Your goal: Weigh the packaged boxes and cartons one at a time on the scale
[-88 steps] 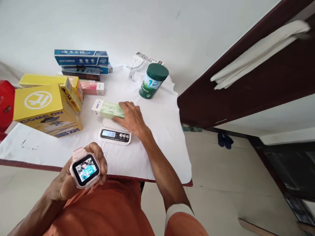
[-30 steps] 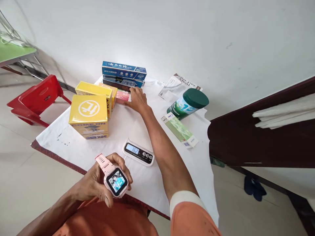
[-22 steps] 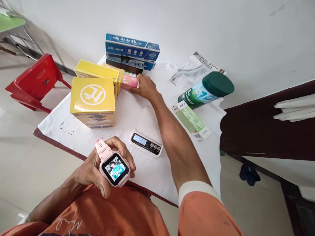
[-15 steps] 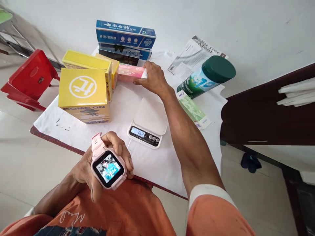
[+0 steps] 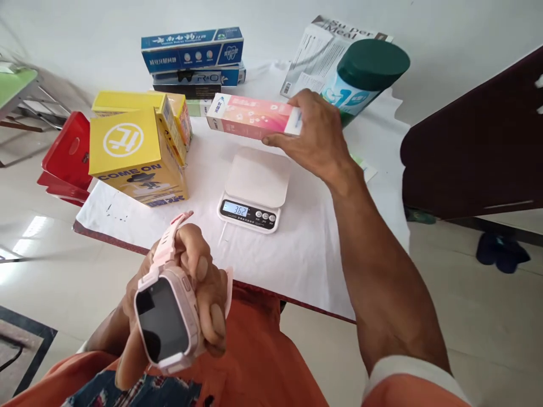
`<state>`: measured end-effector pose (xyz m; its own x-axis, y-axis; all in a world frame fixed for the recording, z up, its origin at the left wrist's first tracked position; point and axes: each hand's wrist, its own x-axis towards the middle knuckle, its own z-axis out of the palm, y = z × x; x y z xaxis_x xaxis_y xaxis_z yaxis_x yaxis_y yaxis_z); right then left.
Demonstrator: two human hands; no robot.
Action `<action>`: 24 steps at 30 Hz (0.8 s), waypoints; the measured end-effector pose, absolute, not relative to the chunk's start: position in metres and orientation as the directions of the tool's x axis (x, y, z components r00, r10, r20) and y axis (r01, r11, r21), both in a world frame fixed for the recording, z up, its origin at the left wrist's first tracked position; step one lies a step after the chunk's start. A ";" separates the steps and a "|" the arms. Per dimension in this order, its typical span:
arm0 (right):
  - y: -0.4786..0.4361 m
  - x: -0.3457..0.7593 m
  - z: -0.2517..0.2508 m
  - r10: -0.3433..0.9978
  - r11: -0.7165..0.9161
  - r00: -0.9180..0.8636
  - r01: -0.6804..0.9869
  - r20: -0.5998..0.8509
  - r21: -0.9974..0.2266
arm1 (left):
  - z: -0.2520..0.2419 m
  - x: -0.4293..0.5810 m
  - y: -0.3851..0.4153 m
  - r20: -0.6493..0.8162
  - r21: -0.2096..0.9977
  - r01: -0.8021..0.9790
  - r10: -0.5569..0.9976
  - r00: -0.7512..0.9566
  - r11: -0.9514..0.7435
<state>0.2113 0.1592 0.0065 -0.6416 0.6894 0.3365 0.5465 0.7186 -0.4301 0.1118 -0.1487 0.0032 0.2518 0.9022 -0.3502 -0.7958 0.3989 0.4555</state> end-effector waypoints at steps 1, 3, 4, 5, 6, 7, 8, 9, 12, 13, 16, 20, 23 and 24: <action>0.152 0.223 0.007 0.693 0.715 -0.634 0.541 0.344 -0.443 | 0.003 0.111 -0.148 -0.231 0.504 -0.795 0.940 0.252 0.337; 0.137 0.243 0.004 0.687 0.718 -0.636 0.521 0.351 -0.462 | 0.001 0.109 -0.145 -0.026 0.584 -0.788 0.975 0.222 0.195; 0.131 0.251 -0.001 0.684 0.719 -0.642 0.512 0.347 -0.470 | -0.001 0.109 -0.143 -0.006 0.610 -0.777 0.981 0.196 0.159; 0.125 0.257 -0.006 0.683 0.717 -0.649 0.507 0.336 -0.478 | -0.004 0.109 -0.142 -0.023 0.629 -0.764 0.985 0.168 0.145; 0.120 0.262 -0.012 0.686 0.711 -0.653 0.508 0.321 -0.486 | -0.008 0.112 -0.141 -0.062 0.636 -0.757 0.988 0.141 0.148; 0.116 0.266 -0.018 0.691 0.703 -0.655 0.511 0.305 -0.494 | -0.012 0.115 -0.140 -0.111 0.631 -0.758 0.987 0.118 0.162; 0.112 0.269 -0.024 0.696 0.696 -0.655 0.515 0.293 -0.500 | -0.018 0.120 -0.138 -0.150 0.613 -0.771 0.983 0.104 0.175; 0.110 0.271 -0.030 0.700 0.690 -0.654 0.517 0.286 -0.506 | -0.023 0.125 -0.137 -0.185 0.586 -0.788 0.978 0.098 0.190; 0.108 0.274 -0.043 0.703 0.685 -0.650 0.507 0.289 -0.523 | -0.038 0.141 -0.132 -0.287 0.530 -0.822 0.956 0.059 0.210; 0.107 0.274 -0.045 0.702 0.684 -0.649 0.503 0.291 -0.528 | -0.042 0.145 -0.131 -0.318 0.543 -0.815 0.948 0.022 0.201; 0.107 0.275 -0.047 0.696 0.686 -0.657 0.489 0.289 -0.539 | -0.048 0.148 -0.128 -0.391 0.652 -0.739 0.911 -0.133 0.172; 0.105 0.274 -0.047 0.684 0.687 -0.674 0.468 0.278 -0.555 | -0.046 0.141 -0.131 -0.451 0.706 -0.679 0.867 -0.213 0.200; 0.102 0.276 -0.047 0.684 0.688 -0.666 0.450 0.299 -0.569 | -0.037 0.138 -0.136 -0.458 0.684 -0.703 0.865 -0.205 0.196; 0.100 0.277 -0.047 0.687 0.687 -0.655 0.445 0.314 -0.575 | -0.032 0.136 -0.138 -0.457 0.671 -0.716 0.868 -0.195 0.193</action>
